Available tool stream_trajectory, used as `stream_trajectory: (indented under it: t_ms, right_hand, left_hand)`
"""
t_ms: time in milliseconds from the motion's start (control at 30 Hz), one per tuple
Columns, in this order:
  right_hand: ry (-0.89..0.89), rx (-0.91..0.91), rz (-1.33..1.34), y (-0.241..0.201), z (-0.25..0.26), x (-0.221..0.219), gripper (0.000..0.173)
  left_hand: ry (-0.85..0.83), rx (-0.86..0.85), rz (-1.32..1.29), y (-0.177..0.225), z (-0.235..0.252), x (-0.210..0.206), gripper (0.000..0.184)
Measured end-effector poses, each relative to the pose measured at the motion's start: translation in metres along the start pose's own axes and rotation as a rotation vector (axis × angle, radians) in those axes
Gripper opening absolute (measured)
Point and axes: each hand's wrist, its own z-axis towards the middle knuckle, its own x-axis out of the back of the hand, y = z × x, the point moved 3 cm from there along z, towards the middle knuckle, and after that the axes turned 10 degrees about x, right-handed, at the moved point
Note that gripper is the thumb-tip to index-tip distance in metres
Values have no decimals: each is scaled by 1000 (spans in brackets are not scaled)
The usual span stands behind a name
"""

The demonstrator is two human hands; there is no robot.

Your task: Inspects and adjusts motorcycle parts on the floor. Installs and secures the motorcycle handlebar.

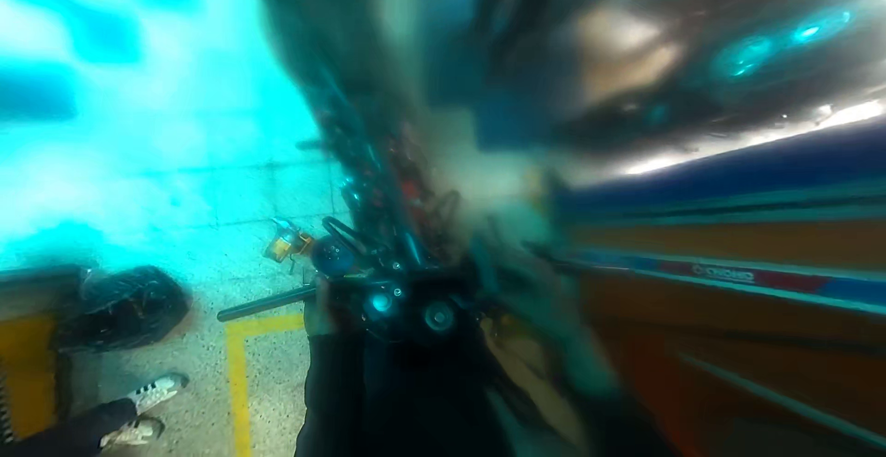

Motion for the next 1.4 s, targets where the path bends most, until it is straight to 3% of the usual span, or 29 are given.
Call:
stream_trajectory:
  t_ms: [200, 333, 533, 700, 833, 1033, 1233, 1333, 1400]
  right_hand:
    - [64, 61, -41, 5, -15, -2, 41]
    - [88, -25, -2, -8, -1, -2, 50]
    - [22, -45, -8, 13, -2, 1, 59]
    - [-34, -120, -151, 4, 3, 7, 63]
    - [-95, -130, -220, -11, 5, 5, 77]
    - [-100, -71, -168, -14, 7, -2, 62]
    - [-147, -141, -187, -17, 4, 2, 68]
    - [-106, -176, -120, -6, 2, 8, 71]
    - [22, -154, -15, -3, 2, 14, 59]
  left_hand:
    - [-46, -19, 4, -7, 10, 9, 30]
    - [-64, -63, -26, -10, 14, 10, 31]
    - [-19, -65, -109, -15, 19, 9, 33]
    - [-55, -28, -143, -10, 17, 6, 24]
    - [-86, -26, -206, -12, 20, 7, 27]
    - [-62, 17, -293, -15, 26, 9, 26]
    - [-52, 13, -306, -14, 24, 7, 25]
    - [-33, 28, -276, -8, 20, 3, 22]
    - [-22, 30, -240, -7, 18, 3, 24]
